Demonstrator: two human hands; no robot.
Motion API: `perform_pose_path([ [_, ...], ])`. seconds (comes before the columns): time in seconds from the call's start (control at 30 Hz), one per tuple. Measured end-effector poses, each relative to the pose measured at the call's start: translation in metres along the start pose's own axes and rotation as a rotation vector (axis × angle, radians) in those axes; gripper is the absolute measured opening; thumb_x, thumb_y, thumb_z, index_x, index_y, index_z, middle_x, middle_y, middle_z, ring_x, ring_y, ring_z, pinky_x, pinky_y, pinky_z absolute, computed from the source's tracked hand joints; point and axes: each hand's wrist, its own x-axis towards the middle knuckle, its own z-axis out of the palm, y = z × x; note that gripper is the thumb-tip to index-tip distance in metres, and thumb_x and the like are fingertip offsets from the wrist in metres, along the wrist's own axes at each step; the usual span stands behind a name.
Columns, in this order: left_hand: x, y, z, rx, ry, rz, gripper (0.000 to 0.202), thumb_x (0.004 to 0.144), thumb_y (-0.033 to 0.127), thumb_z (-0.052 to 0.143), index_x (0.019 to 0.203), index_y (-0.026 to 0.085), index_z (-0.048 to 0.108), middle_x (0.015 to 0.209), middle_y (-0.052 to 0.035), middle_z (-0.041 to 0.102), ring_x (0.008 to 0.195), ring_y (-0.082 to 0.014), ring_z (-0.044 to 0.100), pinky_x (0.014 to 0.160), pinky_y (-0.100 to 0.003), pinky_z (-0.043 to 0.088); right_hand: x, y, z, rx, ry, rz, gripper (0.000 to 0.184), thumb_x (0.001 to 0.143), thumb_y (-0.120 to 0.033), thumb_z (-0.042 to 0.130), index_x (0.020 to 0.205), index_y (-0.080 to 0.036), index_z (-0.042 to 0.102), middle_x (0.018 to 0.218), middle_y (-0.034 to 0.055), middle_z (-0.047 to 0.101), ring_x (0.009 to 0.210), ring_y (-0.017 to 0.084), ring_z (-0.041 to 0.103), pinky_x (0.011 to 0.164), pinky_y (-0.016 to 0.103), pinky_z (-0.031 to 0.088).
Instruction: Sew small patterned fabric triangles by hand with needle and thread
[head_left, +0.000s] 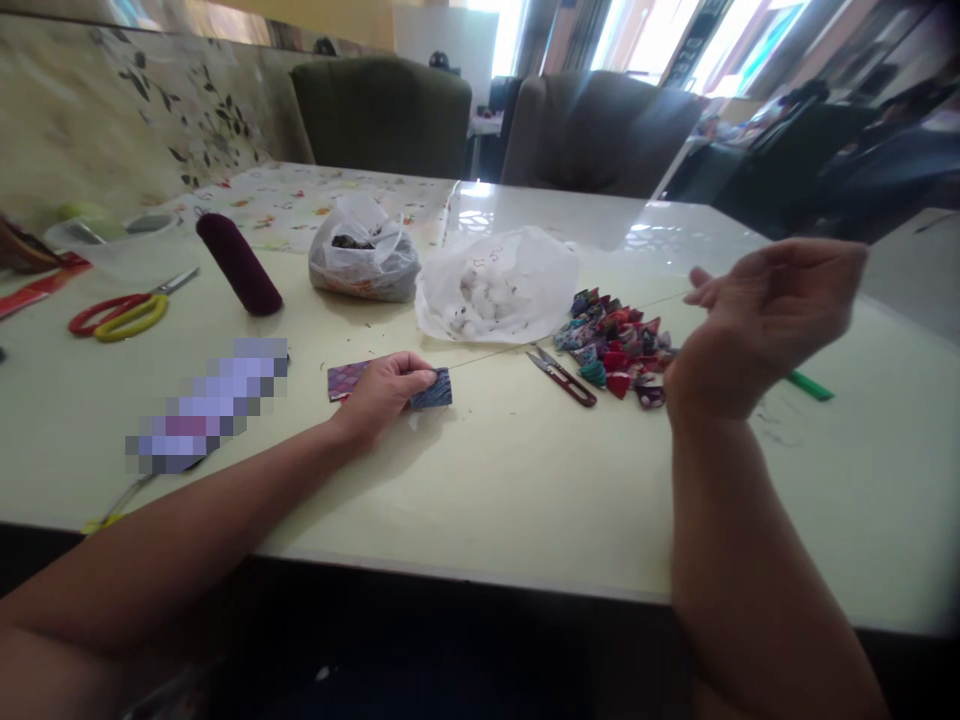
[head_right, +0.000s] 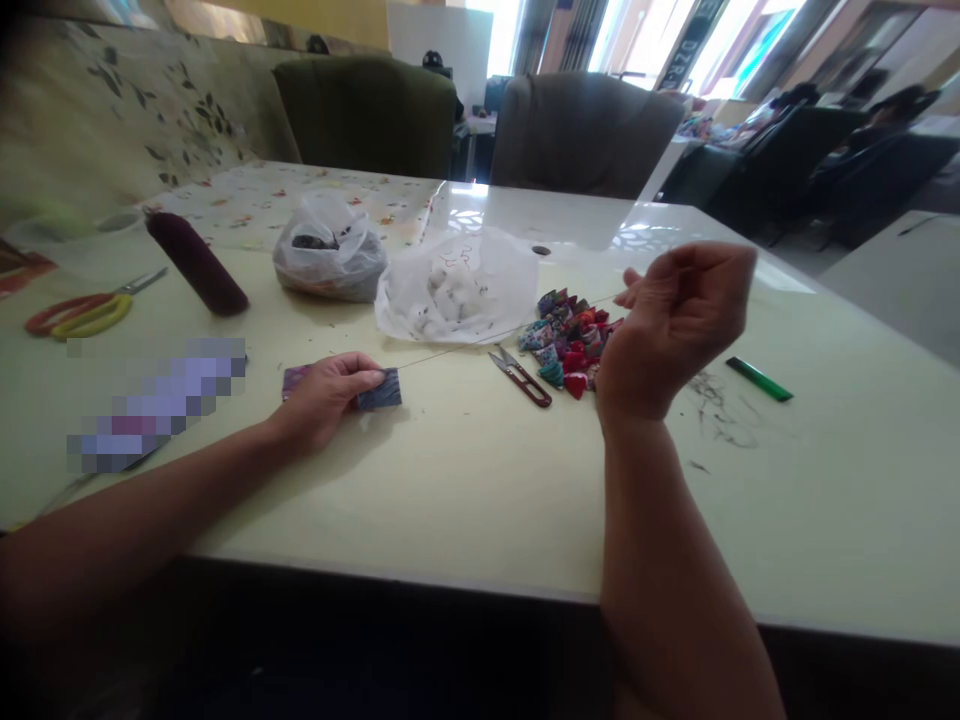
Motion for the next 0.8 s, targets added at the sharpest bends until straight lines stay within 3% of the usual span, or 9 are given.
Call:
perform_pose_path([
  [0.27, 0.0, 0.002, 0.0, 0.006, 0.01, -0.006, 0.024, 0.063, 0.029, 0.08, 0.072, 0.016, 0.062, 0.063, 0.0022, 0.059, 0.054, -0.0082, 0.05, 0.051, -0.022, 0.036, 0.023, 0.03, -0.016, -0.162, 0.147, -0.057, 0.024, 0.085, -0.001, 0.043, 0.076, -0.023, 0.046, 0.071, -0.0046, 0.043, 0.053, 0.006, 0.047, 0.065, 0.03, 0.049],
  [0.43, 0.001, 0.0, -0.001, 0.003, 0.012, -0.007, 0.023, 0.063, 0.029, 0.08, 0.072, 0.016, 0.062, 0.064, 0.0017, 0.059, 0.054, -0.0089, 0.05, 0.05, -0.022, 0.036, 0.023, 0.028, -0.017, -0.285, 0.152, -0.075, 0.027, 0.086, 0.003, 0.044, 0.076, -0.022, 0.047, 0.072, -0.0047, 0.045, 0.06, 0.009, 0.054, 0.065, 0.029, 0.047],
  [0.53, 0.001, -0.002, -0.001, 0.011, -0.004, 0.017, 0.022, 0.066, 0.03, 0.078, 0.073, 0.017, 0.062, 0.065, 0.0013, 0.06, 0.055, -0.0096, 0.05, 0.051, -0.023, 0.036, 0.017, 0.021, -0.012, -0.207, 0.098, -0.033, 0.029, 0.085, 0.004, 0.045, 0.077, -0.023, 0.047, 0.067, -0.0041, 0.049, 0.06, 0.012, 0.058, 0.064, 0.03, 0.046],
  [0.6, 0.0, -0.004, -0.002, 0.055, -0.04, 0.068, 0.021, 0.068, 0.031, 0.077, 0.074, 0.017, 0.063, 0.067, 0.001, 0.06, 0.057, -0.0101, 0.051, 0.053, -0.024, 0.038, 0.006, 0.013, -0.004, -0.099, -0.029, 0.15, 0.026, 0.086, 0.002, 0.047, 0.08, -0.024, 0.048, 0.061, -0.0041, 0.052, 0.054, 0.013, 0.057, 0.056, 0.03, 0.045],
  [0.67, -0.001, -0.004, -0.002, 0.14, -0.079, 0.146, 0.018, 0.071, 0.031, 0.074, 0.076, 0.016, 0.066, 0.071, -0.0002, 0.063, 0.062, -0.0108, 0.054, 0.057, -0.024, 0.041, -0.011, 0.002, 0.007, 0.016, -0.247, 0.401, 0.02, 0.087, -0.005, 0.053, 0.083, -0.024, 0.05, 0.054, -0.0057, 0.05, 0.043, 0.013, 0.05, 0.046, 0.028, 0.039],
  [0.73, -0.002, -0.005, -0.002, 0.235, -0.118, 0.188, 0.015, 0.074, 0.03, 0.071, 0.078, 0.016, 0.067, 0.071, -0.0004, 0.064, 0.063, -0.0108, 0.054, 0.059, -0.024, 0.041, -0.033, -0.01, 0.018, 0.096, -0.538, 0.586, 0.011, 0.086, -0.017, 0.062, 0.081, -0.023, 0.055, 0.05, -0.0074, 0.045, 0.037, 0.01, 0.042, 0.04, 0.025, 0.036],
  [0.8, -0.002, -0.004, -0.002, 0.318, -0.143, 0.218, 0.014, 0.076, 0.029, 0.069, 0.079, 0.015, 0.068, 0.07, -0.0001, 0.064, 0.062, -0.0108, 0.054, 0.059, -0.024, 0.041, -0.057, -0.023, 0.026, 0.127, -0.868, 0.677, 0.012, 0.086, -0.031, 0.067, 0.084, -0.021, 0.061, 0.053, -0.0067, 0.046, 0.04, 0.009, 0.042, 0.039, 0.024, 0.035],
])
